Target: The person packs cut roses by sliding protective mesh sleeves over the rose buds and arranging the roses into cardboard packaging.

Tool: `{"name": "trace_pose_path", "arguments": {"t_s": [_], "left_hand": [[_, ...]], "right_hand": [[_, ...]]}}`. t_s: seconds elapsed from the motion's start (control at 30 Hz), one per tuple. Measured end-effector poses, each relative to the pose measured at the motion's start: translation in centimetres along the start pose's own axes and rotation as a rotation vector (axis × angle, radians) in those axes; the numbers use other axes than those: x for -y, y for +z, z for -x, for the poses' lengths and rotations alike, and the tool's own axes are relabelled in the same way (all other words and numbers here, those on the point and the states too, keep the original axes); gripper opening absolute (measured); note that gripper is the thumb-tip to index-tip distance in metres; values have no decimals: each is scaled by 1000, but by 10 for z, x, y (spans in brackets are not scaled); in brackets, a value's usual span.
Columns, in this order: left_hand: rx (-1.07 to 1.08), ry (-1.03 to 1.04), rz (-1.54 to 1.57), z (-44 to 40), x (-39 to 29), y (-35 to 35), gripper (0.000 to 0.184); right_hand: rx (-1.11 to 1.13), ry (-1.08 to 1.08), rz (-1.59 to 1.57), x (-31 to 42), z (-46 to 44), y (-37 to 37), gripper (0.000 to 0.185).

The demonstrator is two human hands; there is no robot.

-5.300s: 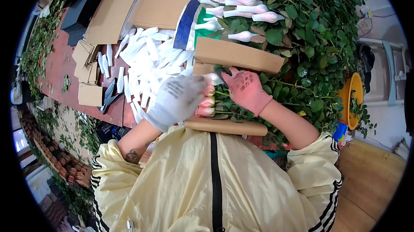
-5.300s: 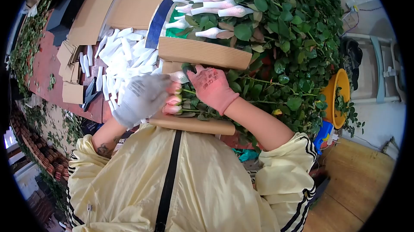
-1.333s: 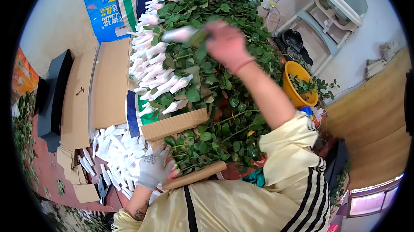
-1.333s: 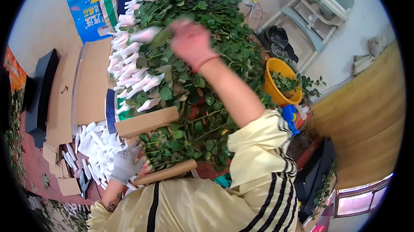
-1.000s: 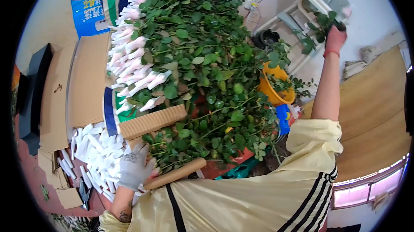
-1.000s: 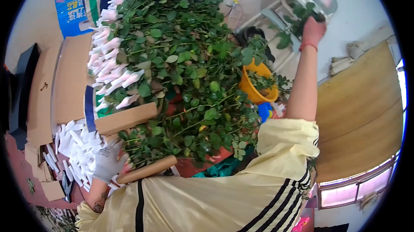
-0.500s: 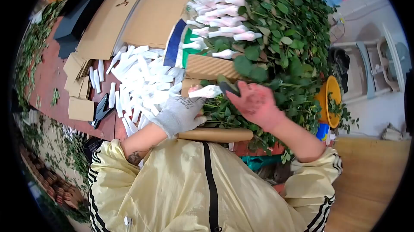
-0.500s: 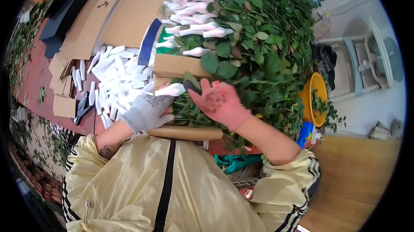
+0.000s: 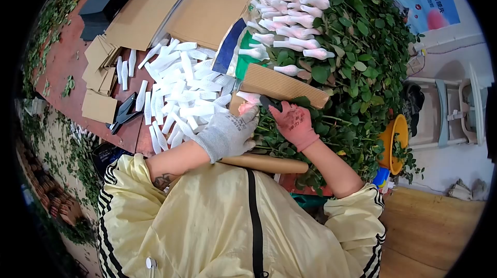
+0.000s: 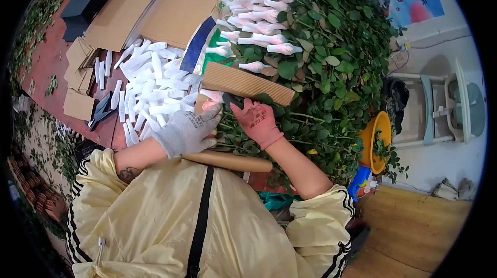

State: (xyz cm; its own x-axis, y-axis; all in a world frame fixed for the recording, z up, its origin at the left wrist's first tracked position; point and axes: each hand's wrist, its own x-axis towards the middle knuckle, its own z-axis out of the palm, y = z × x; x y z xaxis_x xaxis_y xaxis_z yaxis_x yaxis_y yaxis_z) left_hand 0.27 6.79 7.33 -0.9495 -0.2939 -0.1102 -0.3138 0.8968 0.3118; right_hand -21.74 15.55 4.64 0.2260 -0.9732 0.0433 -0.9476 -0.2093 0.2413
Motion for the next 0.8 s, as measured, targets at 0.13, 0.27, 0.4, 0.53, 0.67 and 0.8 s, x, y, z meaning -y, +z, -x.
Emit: {"name": "trace_pose_path", "arguments": {"t_s": [0.13,0.27,0.4,0.53,0.67,0.8], "left_hand": [[71,-35,120,-1,3,-2,62],[-91,3,133,1,8,15,60],[-276,110,372,-11,30,27,50],[-254,-404,800,-10,62,23,40],[-317,-475,1286,-24,77,46,34],[-251,-544,1064,-36,75,33,35]], "right_hand": [[-20,8,11,0,0,2,38],[7,53,-49,5,-5,2,36],[146,79,-20,7,-10,-2,35],[20,26,-16,4,-4,0,35],[49,51,-51,7,-6,0,35],[-30,18,-23,4,-4,6,35]]}}
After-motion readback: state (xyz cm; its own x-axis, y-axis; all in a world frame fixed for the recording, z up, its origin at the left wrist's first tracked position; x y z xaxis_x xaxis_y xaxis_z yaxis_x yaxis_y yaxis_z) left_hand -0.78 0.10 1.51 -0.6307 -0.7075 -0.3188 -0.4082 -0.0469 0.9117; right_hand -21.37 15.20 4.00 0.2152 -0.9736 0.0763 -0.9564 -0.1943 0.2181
